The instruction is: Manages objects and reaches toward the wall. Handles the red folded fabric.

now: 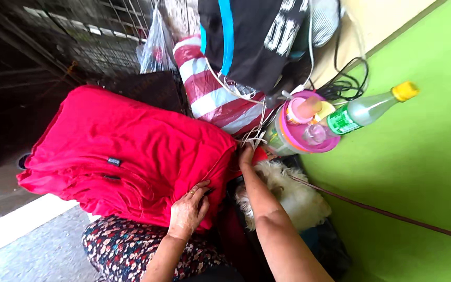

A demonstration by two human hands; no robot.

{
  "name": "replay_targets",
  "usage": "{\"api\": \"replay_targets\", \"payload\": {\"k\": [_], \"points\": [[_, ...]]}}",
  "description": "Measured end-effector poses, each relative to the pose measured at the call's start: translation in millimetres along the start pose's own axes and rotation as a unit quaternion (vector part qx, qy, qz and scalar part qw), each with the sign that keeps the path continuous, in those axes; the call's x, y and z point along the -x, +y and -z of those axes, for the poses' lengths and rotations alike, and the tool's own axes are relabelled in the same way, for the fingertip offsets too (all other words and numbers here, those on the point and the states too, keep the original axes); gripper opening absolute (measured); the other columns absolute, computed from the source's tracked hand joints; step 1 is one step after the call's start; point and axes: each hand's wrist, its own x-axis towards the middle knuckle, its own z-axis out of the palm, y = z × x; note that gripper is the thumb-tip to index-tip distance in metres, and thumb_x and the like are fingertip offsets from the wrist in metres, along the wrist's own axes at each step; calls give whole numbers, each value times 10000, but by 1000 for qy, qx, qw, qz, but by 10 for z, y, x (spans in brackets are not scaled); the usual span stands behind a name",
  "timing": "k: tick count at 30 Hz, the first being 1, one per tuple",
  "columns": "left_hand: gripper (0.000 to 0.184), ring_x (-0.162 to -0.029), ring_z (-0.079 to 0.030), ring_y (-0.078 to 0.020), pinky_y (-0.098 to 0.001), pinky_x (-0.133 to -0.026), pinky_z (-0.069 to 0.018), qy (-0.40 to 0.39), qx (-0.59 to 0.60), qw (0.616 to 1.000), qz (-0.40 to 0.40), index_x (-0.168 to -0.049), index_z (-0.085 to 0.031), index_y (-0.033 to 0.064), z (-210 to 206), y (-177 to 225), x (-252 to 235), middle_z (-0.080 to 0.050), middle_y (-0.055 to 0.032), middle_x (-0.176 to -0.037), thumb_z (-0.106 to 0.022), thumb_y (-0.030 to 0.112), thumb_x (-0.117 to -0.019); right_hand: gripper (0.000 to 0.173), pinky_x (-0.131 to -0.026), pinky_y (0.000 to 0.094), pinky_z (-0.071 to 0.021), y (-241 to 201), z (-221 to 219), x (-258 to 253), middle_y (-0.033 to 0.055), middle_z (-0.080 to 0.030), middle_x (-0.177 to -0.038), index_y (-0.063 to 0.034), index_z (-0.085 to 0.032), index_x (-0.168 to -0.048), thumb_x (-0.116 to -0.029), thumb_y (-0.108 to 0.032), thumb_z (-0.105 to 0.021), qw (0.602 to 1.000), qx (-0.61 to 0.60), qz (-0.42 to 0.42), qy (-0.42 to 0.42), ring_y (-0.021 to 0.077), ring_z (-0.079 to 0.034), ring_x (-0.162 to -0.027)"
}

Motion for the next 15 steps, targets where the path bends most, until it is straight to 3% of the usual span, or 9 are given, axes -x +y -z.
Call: {"api": "replay_targets", "payload": {"k": [3, 5, 6, 8, 10, 15], "points": [[331, -1007, -757, -284, -490, -728, -611, 5, 3, 1000, -5, -1083, -763, 56, 14, 0, 3, -736, -59, -1246, -482, 164, -944, 245, -1056, 521, -471, -124, 173, -15, 280, -681, -1200, 73, -657, -1216, -1005, -39, -603, 997, 5, -59, -48, 398, -643, -1178], [334, -1010, -755, -295, -504, -737, -609, 2, 9, 1000, -3, -1094, -763, 50, 22, 1, 1, -732, -65, -1254, -488, 157, -939, 335, -1079, 488, -464, -116, 308, 47, 279, -662, -1255, 88, -601, -1310, -996, -28, -588, 994, 1, -73, -79, 374, -632, -1213], [332, -1003, -757, -296, -507, -730, -609, 3, 9, 1000, -3, -1092, -765, 50, 22, 2, -6, -735, -64, -1249, -493, 157, -935, 371, -1054, 469, -488, -88, 375, 92, 276, -659, -1263, 90, -570, -1355, -1005, -33, -574, 993, -13, -78, -89, 358, -651, -1184], [328, -1005, -756, -305, -519, -734, -607, 0, 12, 1000, 2, -1097, -763, 47, 24, 5, -9, -732, -66, -1254, -499, 154, -936, 385, -873, 407, -575, -26, 523, 209, 264, -655, -1207, 88, -521, -1393, -1032, -44, -548, 986, -75, -98, -113, 292, -702, -969], [334, -1014, -753, -313, -528, -744, -604, -5, 14, 1000, 3, -1109, -760, 46, 25, 1, -2, -727, -65, -1267, -492, 153, -942, 376, -768, 369, -586, 9, 717, 319, 258, -641, -1195, 84, -513, -1396, -1047, -54, -541, 978, -115, -116, -132, 249, -695, -853], [334, -1024, -748, -329, -542, -752, -599, -14, 18, 1000, -3, -1120, -755, 38, 33, -3, 6, -718, -81, -1284, -492, 148, -947, 312, -771, 334, -579, -47, 1134, 389, 248, -659, -1139, 102, -577, -1313, -1041, -45, -535, 988, -90, -65, -112, 217, -689, -843]]}}
